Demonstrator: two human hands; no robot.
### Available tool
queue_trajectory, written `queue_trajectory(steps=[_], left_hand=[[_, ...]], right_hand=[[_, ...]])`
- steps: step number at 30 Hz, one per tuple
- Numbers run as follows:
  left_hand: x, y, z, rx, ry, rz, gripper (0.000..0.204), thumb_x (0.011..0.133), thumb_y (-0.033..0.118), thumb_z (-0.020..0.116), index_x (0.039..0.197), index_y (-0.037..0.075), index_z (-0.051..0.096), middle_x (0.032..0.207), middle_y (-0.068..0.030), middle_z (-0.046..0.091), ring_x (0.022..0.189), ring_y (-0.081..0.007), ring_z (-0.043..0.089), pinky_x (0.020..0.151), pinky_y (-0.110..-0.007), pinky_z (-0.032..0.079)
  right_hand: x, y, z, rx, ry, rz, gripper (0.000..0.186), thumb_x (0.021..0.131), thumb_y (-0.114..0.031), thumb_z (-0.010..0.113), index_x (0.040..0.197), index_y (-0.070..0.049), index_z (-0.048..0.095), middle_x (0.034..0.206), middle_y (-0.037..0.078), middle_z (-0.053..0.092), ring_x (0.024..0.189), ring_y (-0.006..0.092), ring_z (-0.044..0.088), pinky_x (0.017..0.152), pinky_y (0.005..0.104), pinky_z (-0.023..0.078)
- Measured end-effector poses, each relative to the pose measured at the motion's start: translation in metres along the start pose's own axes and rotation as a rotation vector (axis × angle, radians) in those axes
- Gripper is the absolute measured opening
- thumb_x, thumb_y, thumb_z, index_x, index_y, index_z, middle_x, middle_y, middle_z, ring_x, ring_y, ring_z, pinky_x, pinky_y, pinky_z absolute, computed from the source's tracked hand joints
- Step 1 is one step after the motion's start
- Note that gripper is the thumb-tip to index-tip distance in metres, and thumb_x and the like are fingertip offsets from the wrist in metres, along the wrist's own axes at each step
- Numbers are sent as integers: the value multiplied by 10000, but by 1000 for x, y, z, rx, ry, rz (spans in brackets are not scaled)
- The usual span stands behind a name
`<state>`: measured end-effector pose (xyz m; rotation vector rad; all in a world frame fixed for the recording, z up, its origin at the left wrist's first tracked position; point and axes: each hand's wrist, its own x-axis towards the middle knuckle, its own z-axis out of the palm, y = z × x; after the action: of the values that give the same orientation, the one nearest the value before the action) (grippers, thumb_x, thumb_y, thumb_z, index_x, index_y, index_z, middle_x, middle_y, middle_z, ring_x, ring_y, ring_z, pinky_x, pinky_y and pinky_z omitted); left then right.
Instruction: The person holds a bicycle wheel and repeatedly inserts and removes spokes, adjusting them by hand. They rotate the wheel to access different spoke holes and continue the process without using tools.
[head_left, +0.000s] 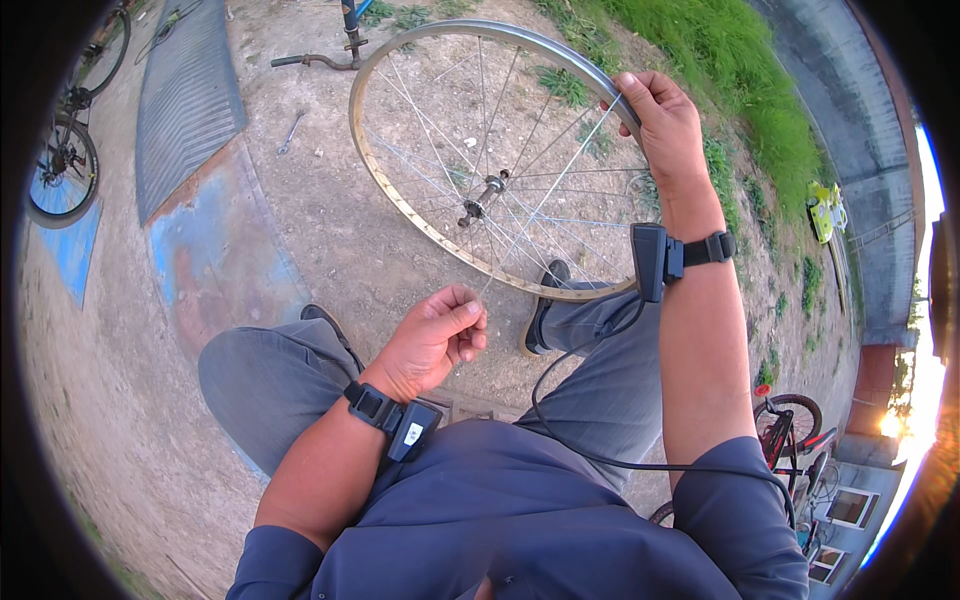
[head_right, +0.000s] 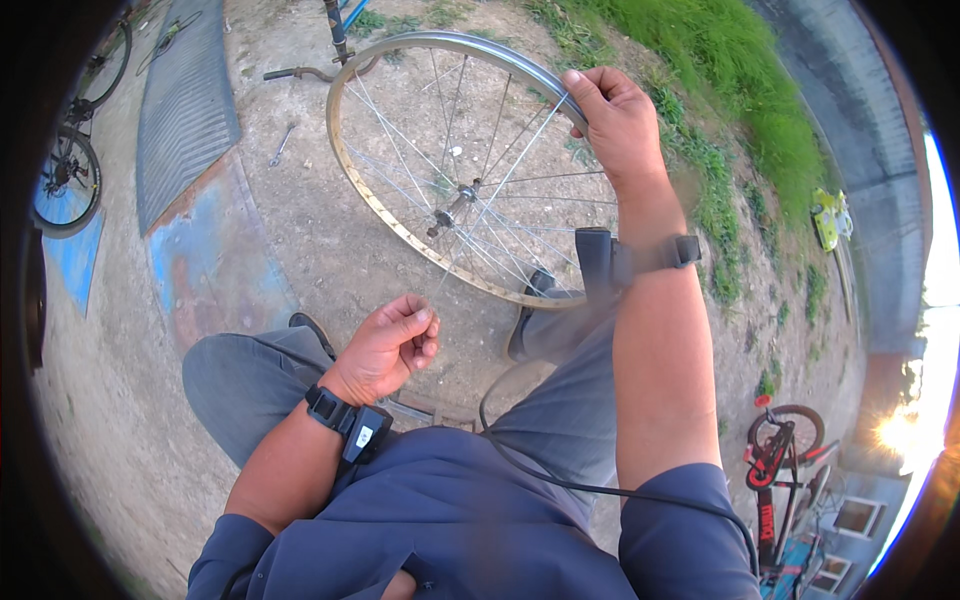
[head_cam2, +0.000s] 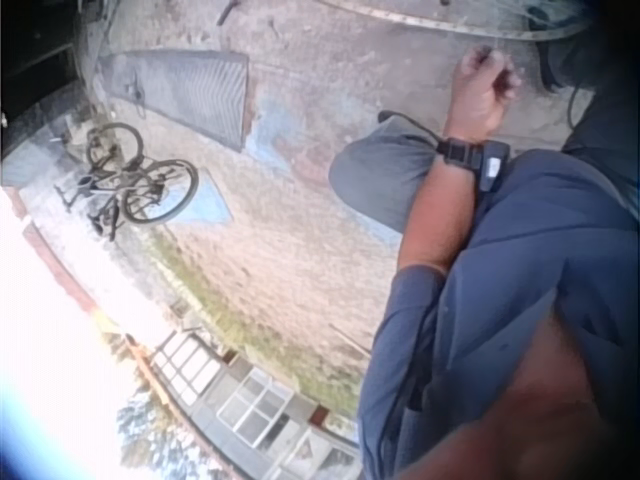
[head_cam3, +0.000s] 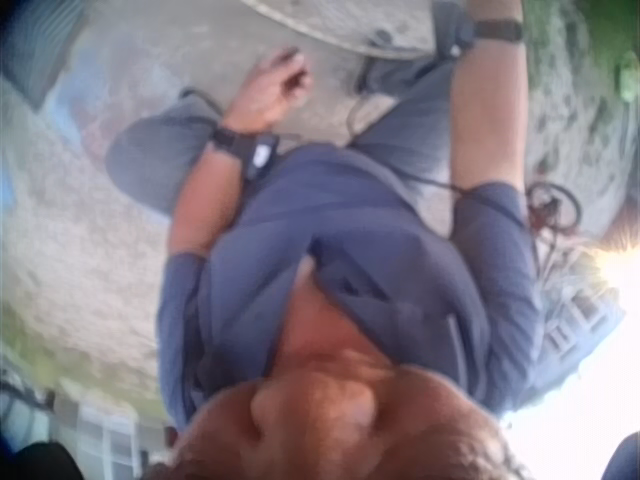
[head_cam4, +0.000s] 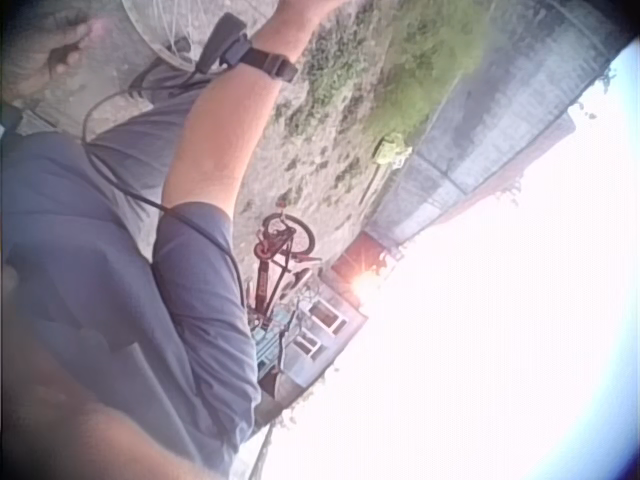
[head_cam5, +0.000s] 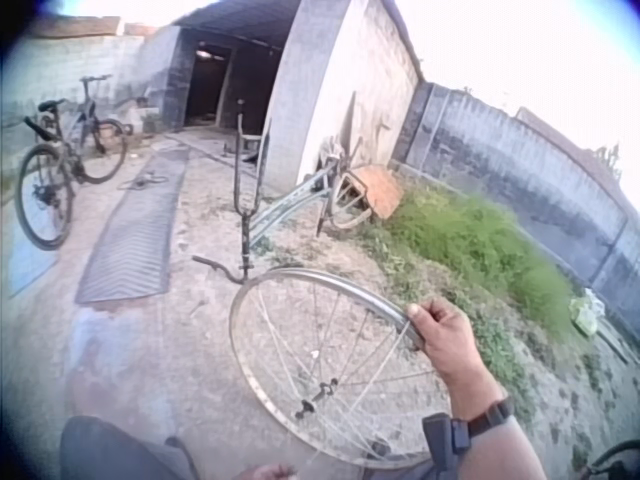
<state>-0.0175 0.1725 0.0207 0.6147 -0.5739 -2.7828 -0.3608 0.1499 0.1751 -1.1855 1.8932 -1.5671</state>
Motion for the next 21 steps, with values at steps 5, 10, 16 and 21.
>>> queue_trajectory(steps=[5,10,16,21], left_hand=[[2,2,-2,-39,-9,-49,162,1094,239,613,1057,86,650,927,-28,691,771,-123,676,602,-254,497],[1,3,2,-57,18,-57,131,1089,213,620,1073,86,650,931,-28,694,775,-124,681,600,-254,498],[0,1,0,1,8,-15,100,1078,185,636,1062,87,649,931,-25,693,774,-121,681,602,-255,500],[1,2,-2,-26,16,-41,161,1094,232,612,1049,84,652,925,-28,689,769,-129,679,604,-259,503]], right_hand=[[2,1,1,10,-4,-7,244,1013,-281,754,937,-55,700,768,-3,678,635,61,581,572,234,497],[3,1,1,8,-6,-7,240,1008,-277,760,939,-56,699,771,-1,679,631,62,581,571,235,495],[2,0,1,5,-2,2,250,1007,-288,760,930,-57,703,766,-11,667,639,62,579,577,236,500],[3,2,-1,-9,-5,-1,249,1004,-292,765,935,-58,710,766,-15,658,648,62,576,583,240,505]])
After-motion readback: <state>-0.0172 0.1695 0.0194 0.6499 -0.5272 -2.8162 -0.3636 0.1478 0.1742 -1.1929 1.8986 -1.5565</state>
